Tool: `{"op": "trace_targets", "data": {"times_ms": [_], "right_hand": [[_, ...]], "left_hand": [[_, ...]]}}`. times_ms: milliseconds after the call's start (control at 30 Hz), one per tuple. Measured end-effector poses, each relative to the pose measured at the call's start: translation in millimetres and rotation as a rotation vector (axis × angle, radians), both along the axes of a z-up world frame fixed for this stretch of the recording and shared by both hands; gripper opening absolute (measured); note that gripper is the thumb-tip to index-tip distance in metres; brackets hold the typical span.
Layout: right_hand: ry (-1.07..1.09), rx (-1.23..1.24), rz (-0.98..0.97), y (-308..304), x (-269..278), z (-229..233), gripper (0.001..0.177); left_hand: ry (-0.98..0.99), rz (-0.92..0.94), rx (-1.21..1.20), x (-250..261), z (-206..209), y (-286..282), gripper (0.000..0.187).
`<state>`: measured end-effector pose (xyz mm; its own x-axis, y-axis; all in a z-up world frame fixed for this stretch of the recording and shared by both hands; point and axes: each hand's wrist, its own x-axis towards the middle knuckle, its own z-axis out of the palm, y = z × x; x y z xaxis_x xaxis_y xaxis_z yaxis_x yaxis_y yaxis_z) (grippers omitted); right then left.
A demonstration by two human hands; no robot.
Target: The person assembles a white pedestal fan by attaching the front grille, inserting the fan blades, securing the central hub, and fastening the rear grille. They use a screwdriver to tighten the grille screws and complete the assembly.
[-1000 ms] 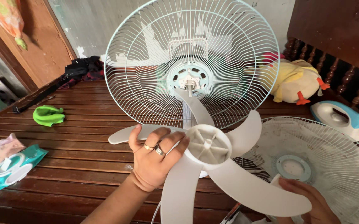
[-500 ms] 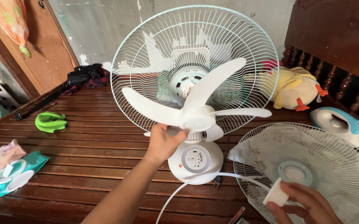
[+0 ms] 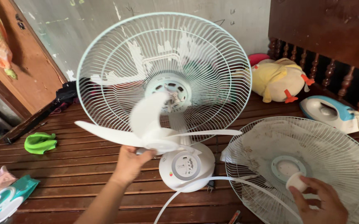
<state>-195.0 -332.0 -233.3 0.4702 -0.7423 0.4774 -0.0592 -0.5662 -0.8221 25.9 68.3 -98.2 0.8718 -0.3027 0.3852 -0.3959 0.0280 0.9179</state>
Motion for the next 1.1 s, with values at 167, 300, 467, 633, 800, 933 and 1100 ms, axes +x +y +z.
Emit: {"op": "trace_targets", "data": {"times_ms": [167,300,467,633,800,933,1100], "right_hand": [[-0.177,0.037,0.214,45,26,14,0.043],[-0.364,-0.044,0.454,83,45,50,0.043],[-0.309,0.063,0.484,105,49,71,0.044],[-0.245,0.183,0.480,106,42,65,0.046],[-0.098,0.261,0.443,86,32,38,0.045],[-0.229,0.205,0.531,67,25,2,0.048],[0.260,0.528,0.433,33,28,-16,0.050]], "left_hand": [[-0.002,0.037,0.080,-3,15,3,0.029],[-0.072,0.058,0.098,-3,28,-17,0.032],[-0.333,0.115,0.141,-12,49,-39,0.031],[-0.723,0.488,0.568,-31,76,-43,0.032],[-0.764,0.577,0.699,-41,91,-47,0.027],[-0.707,0.589,0.699,-42,95,-47,0.025],[-0.657,0.642,0.759,-36,97,-44,0.032]]}}
